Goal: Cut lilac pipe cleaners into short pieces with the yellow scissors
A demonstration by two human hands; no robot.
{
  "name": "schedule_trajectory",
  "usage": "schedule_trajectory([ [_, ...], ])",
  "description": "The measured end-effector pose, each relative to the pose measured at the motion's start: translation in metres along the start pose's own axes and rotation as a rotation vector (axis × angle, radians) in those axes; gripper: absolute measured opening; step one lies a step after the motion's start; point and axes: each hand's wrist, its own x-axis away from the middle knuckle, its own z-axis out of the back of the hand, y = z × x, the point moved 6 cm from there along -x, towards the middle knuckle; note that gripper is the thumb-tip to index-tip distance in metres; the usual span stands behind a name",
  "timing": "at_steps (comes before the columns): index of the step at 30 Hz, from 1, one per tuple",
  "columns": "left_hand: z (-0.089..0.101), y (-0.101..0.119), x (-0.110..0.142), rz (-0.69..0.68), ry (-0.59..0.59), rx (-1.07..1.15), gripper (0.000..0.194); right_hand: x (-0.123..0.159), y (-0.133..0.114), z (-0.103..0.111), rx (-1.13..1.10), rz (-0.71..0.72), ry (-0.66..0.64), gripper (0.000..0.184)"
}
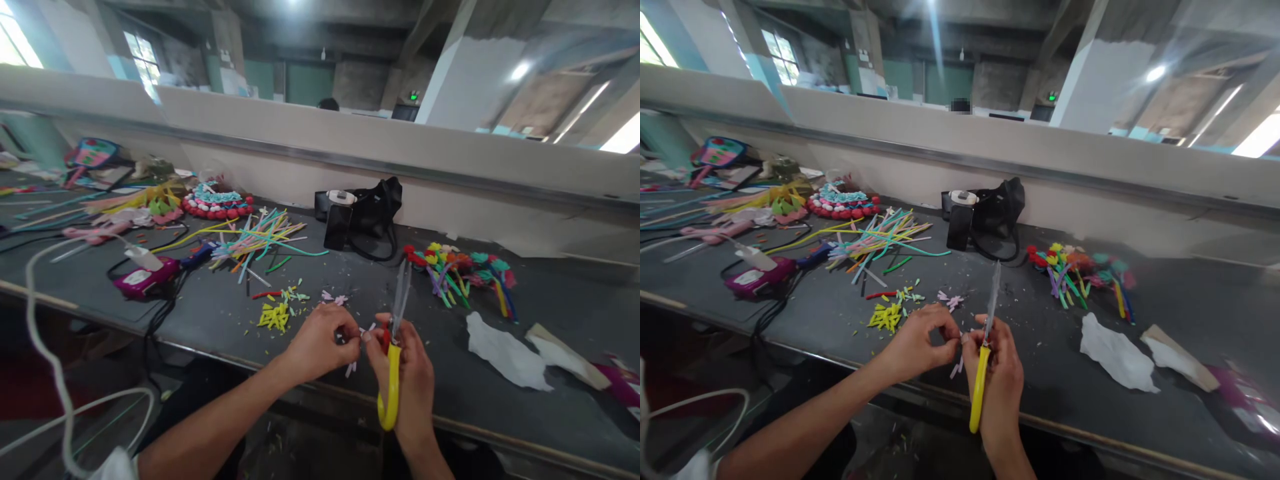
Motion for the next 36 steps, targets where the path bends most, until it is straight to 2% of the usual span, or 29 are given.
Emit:
schedule_trajectory([
  [5, -0.012, -0.019, 0.002, 0.329, -0.25, 0.449, 0.017, -0.002, 0.001, 0.002, -0.07, -0.043, -0.02, 0.029],
  [8, -0.017, -0.024, 0.004, 0.405, -0.292, 0.61, 0.017, -0.003, -0.001, 0.001, -0.037, -0.013, -0.062, 0.027],
  [11, -0.018, -0.026, 0.005, 0.425, -0.289, 0.657, 0.013, -0.002, -0.003, 0.0, -0.013, 0.013, -0.09, 0.026],
  [13, -0.016, -0.025, 0.004, 0.419, -0.245, 0.699, 0.011, -0.001, -0.004, 0.001, -0.004, 0.016, -0.084, 0.027],
  [16, -0.004, -0.023, 0.0, 0.387, -0.061, 0.822, 0.01, 0.003, -0.008, 0.0, 0.046, 0.038, -0.085, 0.028],
  [19, 0.009, -0.022, -0.002, 0.368, 0.132, 0.967, 0.009, 0.011, -0.009, -0.007, 0.127, 0.108, -0.161, 0.024],
  [21, 0.014, -0.022, -0.003, 0.344, 0.202, 1.045, 0.008, 0.017, -0.006, -0.013, 0.179, 0.153, -0.204, 0.023],
  [25, 0.018, -0.022, -0.003, 0.313, 0.251, 1.121, 0.008, 0.025, 0.003, -0.021, 0.261, 0.185, -0.221, 0.028],
  [28, 0.018, -0.022, -0.001, 0.314, 0.259, 1.125, 0.01, 0.027, 0.003, -0.023, 0.292, 0.193, -0.224, 0.025],
  [36, 0.022, -0.02, 0.0, 0.287, 0.289, 1.022, 0.008, 0.025, -0.001, -0.021, 0.354, 0.199, -0.19, 0.025],
])
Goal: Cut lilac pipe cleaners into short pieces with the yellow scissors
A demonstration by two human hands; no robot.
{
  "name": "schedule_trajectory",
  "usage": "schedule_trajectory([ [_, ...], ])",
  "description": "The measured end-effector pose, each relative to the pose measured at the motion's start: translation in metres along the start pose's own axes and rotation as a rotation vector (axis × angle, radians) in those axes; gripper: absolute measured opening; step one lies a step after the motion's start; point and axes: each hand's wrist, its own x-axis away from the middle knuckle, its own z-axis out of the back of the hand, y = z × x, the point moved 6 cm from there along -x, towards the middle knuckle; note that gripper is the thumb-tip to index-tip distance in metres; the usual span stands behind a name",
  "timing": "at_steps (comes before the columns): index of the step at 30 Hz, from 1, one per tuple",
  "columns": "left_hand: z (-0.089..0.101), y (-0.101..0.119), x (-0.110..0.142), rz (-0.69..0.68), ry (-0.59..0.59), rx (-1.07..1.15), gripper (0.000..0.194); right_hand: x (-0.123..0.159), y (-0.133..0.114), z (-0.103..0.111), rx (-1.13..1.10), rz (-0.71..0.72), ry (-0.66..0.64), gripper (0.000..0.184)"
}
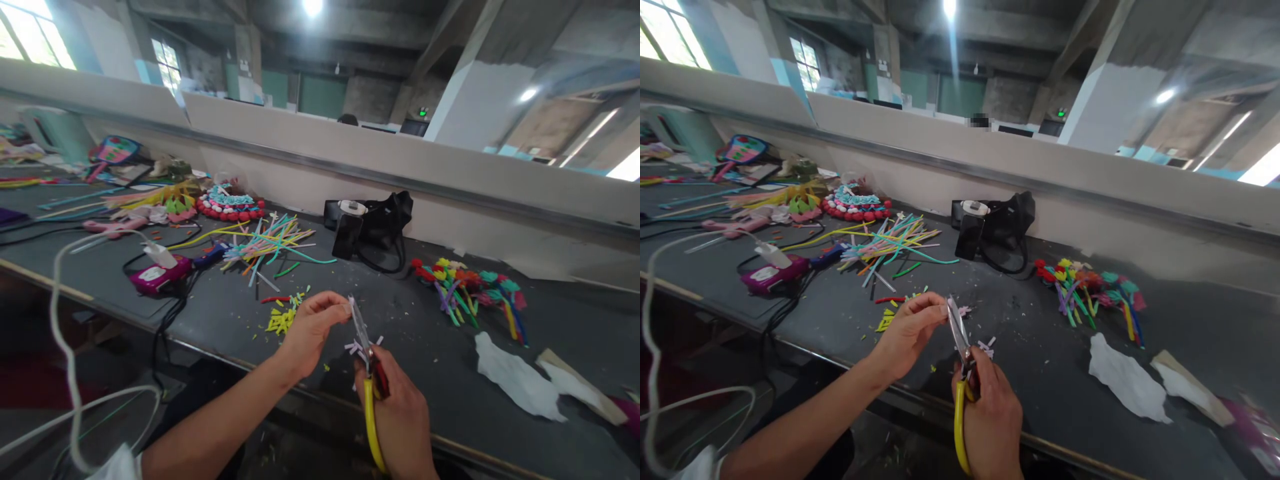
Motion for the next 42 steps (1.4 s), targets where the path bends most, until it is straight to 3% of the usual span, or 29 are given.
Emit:
schedule_trajectory([
  [16, 0.001, 0.002, 0.0, -0.02, 0.006, -0.06, 0.009, 0.007, 0.006, -0.004, 0.122, 0.094, 0.023, 0.028],
  [24, 0.002, 0.005, -0.001, -0.06, 0.013, -0.11, 0.01, 0.0, 0.002, 0.0, -0.05, 0.013, -0.017, 0.02],
  [27, 0.001, 0.005, 0.0, -0.094, 0.021, -0.287, 0.012, -0.004, 0.005, 0.004, -0.176, -0.029, 0.011, 0.023],
  [30, -0.009, 0.011, 0.005, -0.272, -0.034, -0.699, 0.008, -0.008, 0.013, 0.011, -0.274, -0.14, 0.04, 0.031],
  [33, -0.03, 0.01, 0.017, -0.58, -0.198, -1.112, 0.007, -0.01, 0.021, 0.018, -0.318, -0.271, 0.074, 0.04],
  [36, -0.045, -0.001, 0.029, -0.801, -0.35, -1.339, 0.007, -0.012, 0.023, 0.023, -0.36, -0.311, 0.119, 0.043],
  [39, -0.05, -0.009, 0.036, -0.89, -0.384, -1.434, 0.011, -0.012, 0.026, 0.024, -0.375, -0.31, 0.138, 0.041],
  [42, -0.052, -0.01, 0.037, -0.859, -0.381, -1.418, 0.013, -0.012, 0.03, 0.022, -0.366, -0.295, 0.134, 0.038],
])
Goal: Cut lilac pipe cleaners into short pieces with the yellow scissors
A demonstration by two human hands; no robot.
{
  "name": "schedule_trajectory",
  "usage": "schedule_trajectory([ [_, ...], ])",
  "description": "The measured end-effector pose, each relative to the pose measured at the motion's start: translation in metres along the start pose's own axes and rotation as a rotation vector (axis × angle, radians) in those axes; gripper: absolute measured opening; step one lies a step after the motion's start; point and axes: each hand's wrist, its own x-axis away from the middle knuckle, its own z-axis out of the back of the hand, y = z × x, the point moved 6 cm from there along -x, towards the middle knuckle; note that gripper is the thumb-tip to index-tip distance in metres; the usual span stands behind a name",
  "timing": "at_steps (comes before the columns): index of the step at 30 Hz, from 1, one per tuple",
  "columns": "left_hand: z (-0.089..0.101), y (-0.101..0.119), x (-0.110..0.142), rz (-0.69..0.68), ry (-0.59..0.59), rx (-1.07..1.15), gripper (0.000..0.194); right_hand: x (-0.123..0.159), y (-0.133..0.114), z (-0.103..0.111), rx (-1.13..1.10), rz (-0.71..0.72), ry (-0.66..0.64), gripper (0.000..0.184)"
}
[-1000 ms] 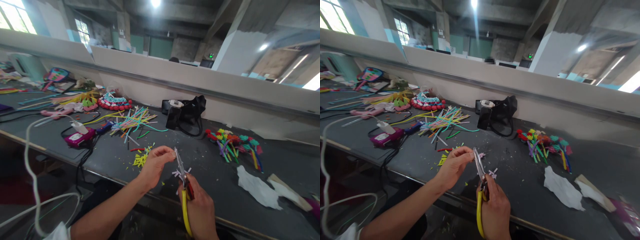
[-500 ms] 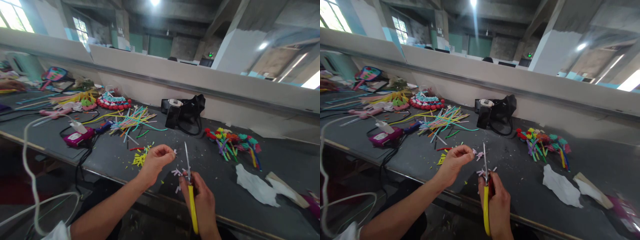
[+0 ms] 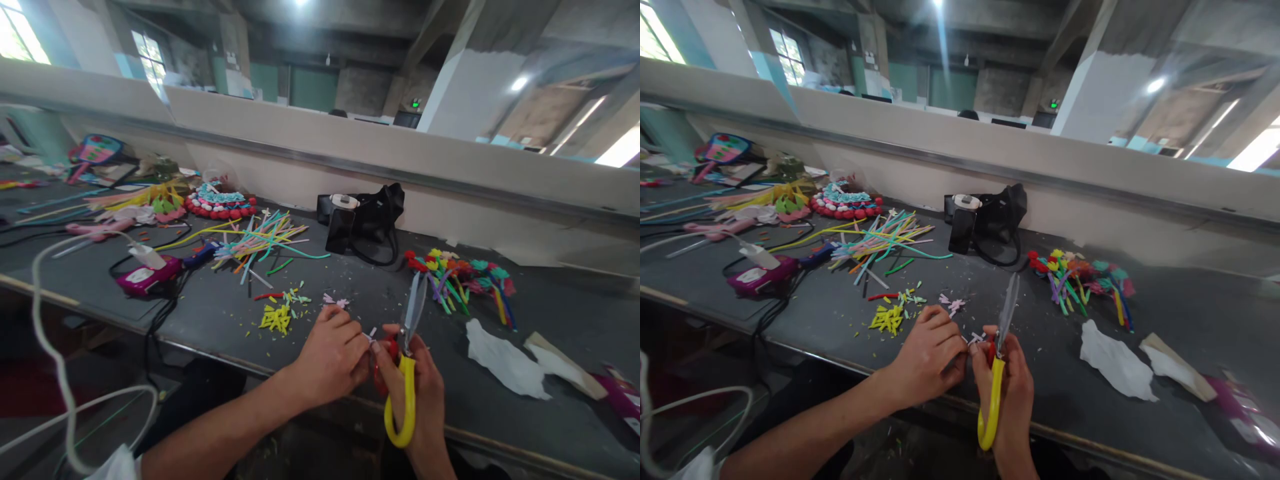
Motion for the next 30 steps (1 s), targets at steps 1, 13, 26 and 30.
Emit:
schedule_trajectory([
  [1, 0.0, -0.002, -0.001, 0.041, -0.01, 0.054, 0.012, -0.001, 0.001, 0.0, -0.007, 0.01, 0.003, 0.038],
  [13, -0.028, -0.036, 0.013, 0.823, -0.307, 1.205, 0.013, -0.004, -0.009, 0.002, 0.046, 0.116, -0.055, 0.029],
  [26, -0.018, -0.052, 0.009, 0.892, 0.062, 1.379, 0.004, 0.006, -0.011, -0.007, 0.034, 0.111, -0.097, 0.032],
  [30, -0.008, -0.056, 0.01, 0.892, 0.328, 1.507, 0.005, 0.018, -0.018, -0.023, 0.155, 0.264, -0.173, 0.026],
])
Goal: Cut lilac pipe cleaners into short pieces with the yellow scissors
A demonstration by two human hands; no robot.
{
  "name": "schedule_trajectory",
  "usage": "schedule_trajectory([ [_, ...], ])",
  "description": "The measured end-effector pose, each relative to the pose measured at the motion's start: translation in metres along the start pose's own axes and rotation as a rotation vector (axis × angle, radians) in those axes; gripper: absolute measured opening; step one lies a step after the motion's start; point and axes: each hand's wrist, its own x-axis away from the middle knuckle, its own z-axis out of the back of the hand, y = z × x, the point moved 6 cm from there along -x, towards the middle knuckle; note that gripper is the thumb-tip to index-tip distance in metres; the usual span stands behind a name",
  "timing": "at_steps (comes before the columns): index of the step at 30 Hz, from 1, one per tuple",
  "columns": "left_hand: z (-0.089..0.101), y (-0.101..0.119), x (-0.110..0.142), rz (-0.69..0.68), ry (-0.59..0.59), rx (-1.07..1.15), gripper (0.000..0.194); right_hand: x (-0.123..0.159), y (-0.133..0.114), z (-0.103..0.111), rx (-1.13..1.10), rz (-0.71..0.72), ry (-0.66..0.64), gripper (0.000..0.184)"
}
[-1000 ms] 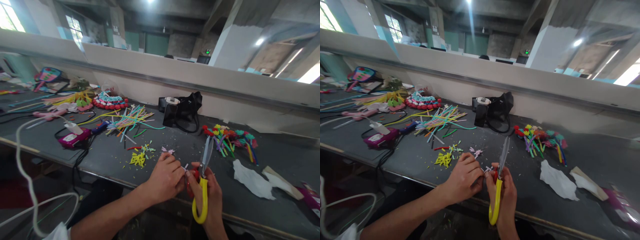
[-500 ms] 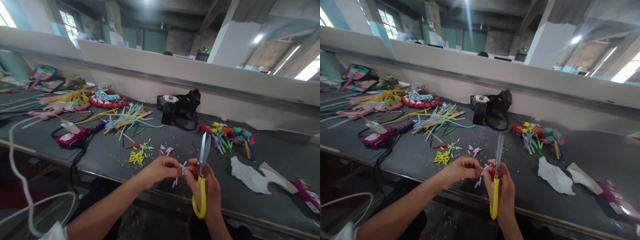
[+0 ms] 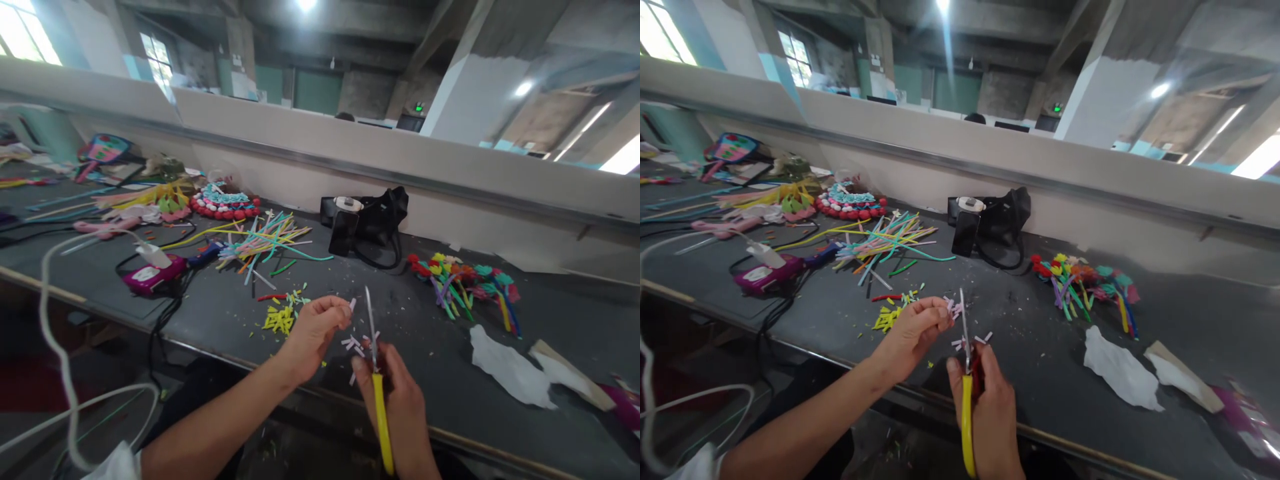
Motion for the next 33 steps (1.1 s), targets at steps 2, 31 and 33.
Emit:
schedule_trajectory([
  [2, 0.001, 0.0, 0.002, -0.022, 0.035, 0.069, 0.006, 0.004, -0.003, -0.007, 0.047, 0.043, 0.0, 0.025],
  [31, -0.003, -0.002, 0.01, -0.03, 0.079, 0.202, 0.007, 0.014, -0.01, -0.018, 0.092, 0.142, 0.071, 0.021],
  [33, -0.003, -0.002, 0.01, -0.029, 0.079, 0.204, 0.007, 0.014, -0.009, -0.018, 0.084, 0.141, 0.073, 0.021],
])
